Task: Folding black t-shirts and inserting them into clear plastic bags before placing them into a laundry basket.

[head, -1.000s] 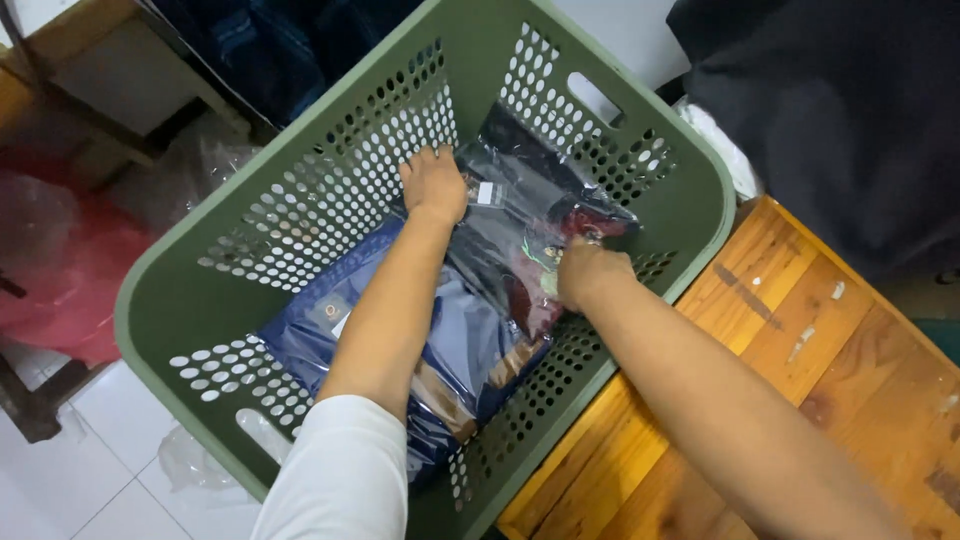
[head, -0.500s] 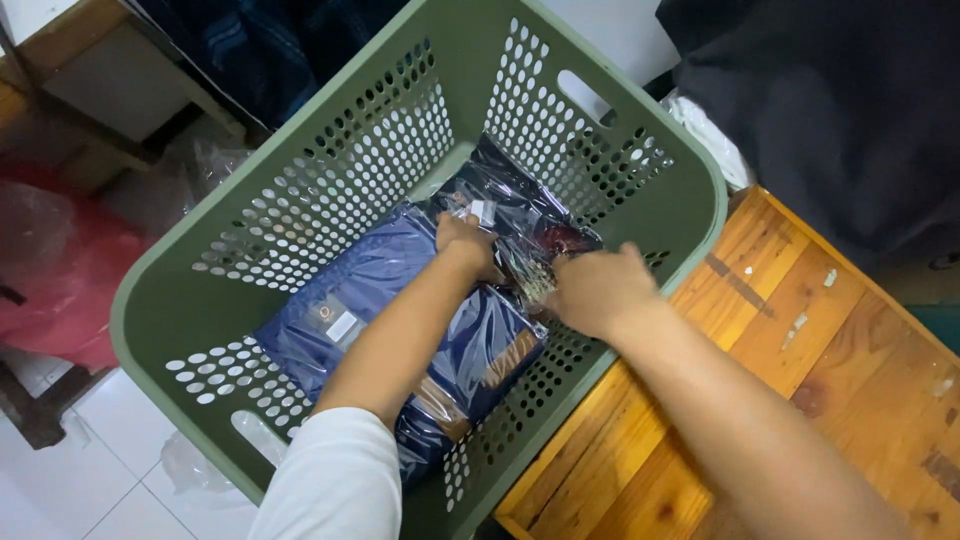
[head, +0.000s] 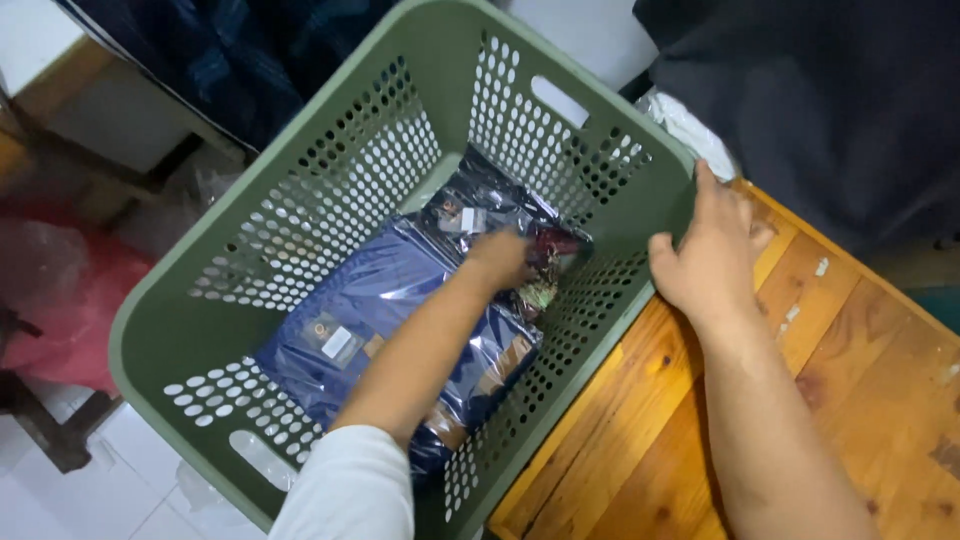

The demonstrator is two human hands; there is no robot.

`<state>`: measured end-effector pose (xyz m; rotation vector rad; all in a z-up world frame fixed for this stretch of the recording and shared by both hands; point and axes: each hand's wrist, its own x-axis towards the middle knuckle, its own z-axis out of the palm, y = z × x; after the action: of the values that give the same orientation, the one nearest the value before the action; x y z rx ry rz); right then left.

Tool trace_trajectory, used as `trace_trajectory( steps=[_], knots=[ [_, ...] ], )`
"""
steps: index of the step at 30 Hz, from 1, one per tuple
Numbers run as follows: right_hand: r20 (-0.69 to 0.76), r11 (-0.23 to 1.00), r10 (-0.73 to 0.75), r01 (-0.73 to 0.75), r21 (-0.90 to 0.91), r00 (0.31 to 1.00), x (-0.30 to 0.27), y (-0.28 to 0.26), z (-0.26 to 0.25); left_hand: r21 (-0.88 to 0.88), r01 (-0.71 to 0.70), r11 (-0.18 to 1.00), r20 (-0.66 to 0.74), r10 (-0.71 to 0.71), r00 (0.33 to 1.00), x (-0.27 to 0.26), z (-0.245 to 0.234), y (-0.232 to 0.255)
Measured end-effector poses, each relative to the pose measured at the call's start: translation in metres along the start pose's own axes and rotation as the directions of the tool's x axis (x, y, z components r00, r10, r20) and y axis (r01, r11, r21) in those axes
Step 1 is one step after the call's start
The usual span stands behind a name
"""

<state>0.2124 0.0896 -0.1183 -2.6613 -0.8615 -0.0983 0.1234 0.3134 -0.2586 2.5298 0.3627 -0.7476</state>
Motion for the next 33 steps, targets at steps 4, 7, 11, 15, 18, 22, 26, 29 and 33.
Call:
trace_trajectory(
  steps=[4, 7, 11, 15, 18, 22, 26, 29, 33],
  knots=[
    [-0.04, 0.999, -0.045, 0.045, 0.002, 0.998, -0.001, -0.004, 0.0, -0.211, -0.023, 0.977, -0.041, 0.015, 0.999, 0.015, 0.013, 0.039],
    [-0.023, 1.0, 0.005, -0.005, -0.004, 1.0, -0.002, -0.006, -0.002, -0.366, 0.03, 0.93, -0.087, -0.066, 0.994, 0.05, 0.033, 0.042],
    [0.079, 0.994, 0.108, -0.106, -0.033, 0.991, -0.002, -0.017, -0.008, -0.205, 0.057, 0.977, 0.039, -0.05, 0.998, 0.04, 0.042, 0.043],
    [0.156, 0.982, 0.176, -0.161, -0.101, 0.972, -0.001, -0.021, -0.008, 0.084, 0.081, 0.993, 0.275, -0.101, 0.956, 0.024, 0.03, 0.047],
    [0.144, 0.986, 0.158, -0.149, -0.073, 0.977, -0.002, -0.021, -0.009, 0.036, 0.121, 0.992, 0.29, -0.127, 0.949, -0.008, -0.003, 0.065],
    [0.129, 0.993, 0.12, -0.117, -0.03, 0.984, -0.003, -0.02, -0.012, -0.057, 0.138, 0.989, 0.279, -0.117, 0.953, 0.016, 0.016, 0.051],
    [0.063, 0.997, 0.059, -0.056, -0.055, 0.996, -0.006, -0.015, -0.007, -0.195, 0.023, 0.981, 0.188, 0.015, 0.982, 0.029, 0.012, 0.03],
    [0.014, 0.998, 0.035, -0.034, -0.062, 0.999, -0.011, -0.011, -0.001, -0.18, 0.05, 0.982, -0.029, -0.056, 0.998, 0.034, -0.019, -0.01],
    [-0.023, 0.999, 0.023, -0.024, -0.046, 0.999, -0.012, -0.013, 0.0, -0.141, 0.398, 0.907, -0.195, -0.419, 0.887, 0.085, -0.017, -0.103]
  ],
)
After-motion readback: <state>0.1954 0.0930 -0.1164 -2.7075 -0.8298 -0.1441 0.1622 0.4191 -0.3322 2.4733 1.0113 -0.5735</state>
